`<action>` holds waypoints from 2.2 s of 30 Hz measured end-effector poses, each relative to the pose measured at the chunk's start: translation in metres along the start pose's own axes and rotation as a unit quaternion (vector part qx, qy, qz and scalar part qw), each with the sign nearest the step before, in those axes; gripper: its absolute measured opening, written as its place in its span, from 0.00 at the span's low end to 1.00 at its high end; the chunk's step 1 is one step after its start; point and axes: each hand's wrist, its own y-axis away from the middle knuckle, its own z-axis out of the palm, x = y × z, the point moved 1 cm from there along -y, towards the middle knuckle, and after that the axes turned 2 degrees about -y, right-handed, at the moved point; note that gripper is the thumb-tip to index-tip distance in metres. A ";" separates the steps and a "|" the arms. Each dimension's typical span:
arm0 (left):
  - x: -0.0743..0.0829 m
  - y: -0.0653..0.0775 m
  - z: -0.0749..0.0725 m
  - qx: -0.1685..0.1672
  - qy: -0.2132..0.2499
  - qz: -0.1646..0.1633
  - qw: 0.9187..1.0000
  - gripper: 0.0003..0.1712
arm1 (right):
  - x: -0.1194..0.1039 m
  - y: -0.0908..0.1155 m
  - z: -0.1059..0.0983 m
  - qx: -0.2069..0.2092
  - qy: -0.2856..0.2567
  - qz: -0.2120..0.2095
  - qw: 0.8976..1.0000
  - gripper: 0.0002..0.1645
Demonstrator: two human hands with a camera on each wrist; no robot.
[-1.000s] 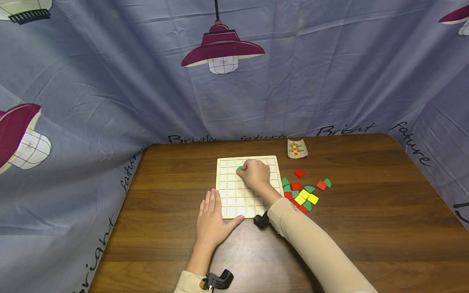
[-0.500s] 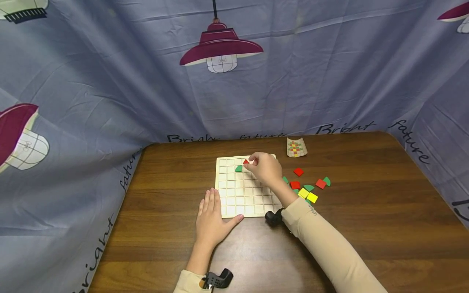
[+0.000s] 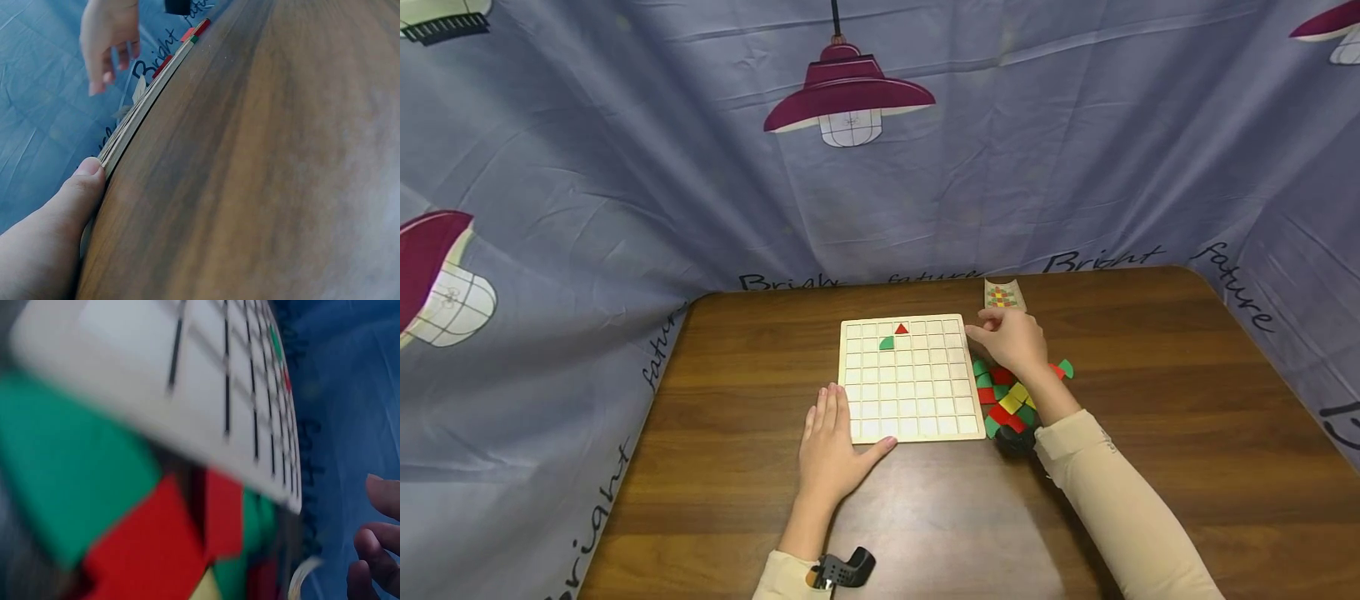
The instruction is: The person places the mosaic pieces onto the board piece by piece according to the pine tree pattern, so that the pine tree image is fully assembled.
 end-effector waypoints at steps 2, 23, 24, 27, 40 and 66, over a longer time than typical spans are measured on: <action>0.000 -0.001 0.000 0.001 0.001 0.001 1.000 0.71 | 0.010 0.001 -0.005 0.000 0.009 0.008 1.000 0.31; 0.000 -0.001 0.001 -0.004 -0.003 -0.001 1.000 0.71 | 0.066 -0.001 -0.012 -0.039 0.048 0.013 0.998 0.19; 0.000 -0.001 0.001 -0.003 -0.003 -0.001 1.000 0.71 | 0.066 -0.001 -0.012 -0.041 0.047 0.006 0.998 0.18; 0.000 -0.001 0.000 -0.001 -0.001 0.000 1.000 0.71 | 0.066 -0.002 -0.011 -0.050 0.044 -0.017 0.998 0.15; 0.000 -0.001 0.000 -0.002 0.000 -0.002 1.000 0.71 | 0.056 -0.008 -0.008 -0.039 -0.010 -0.041 0.998 0.14; 0.000 -0.001 0.000 0.001 0.003 -0.002 1.000 0.70 | -0.043 -0.019 0.067 -0.077 -0.124 -0.065 0.987 0.12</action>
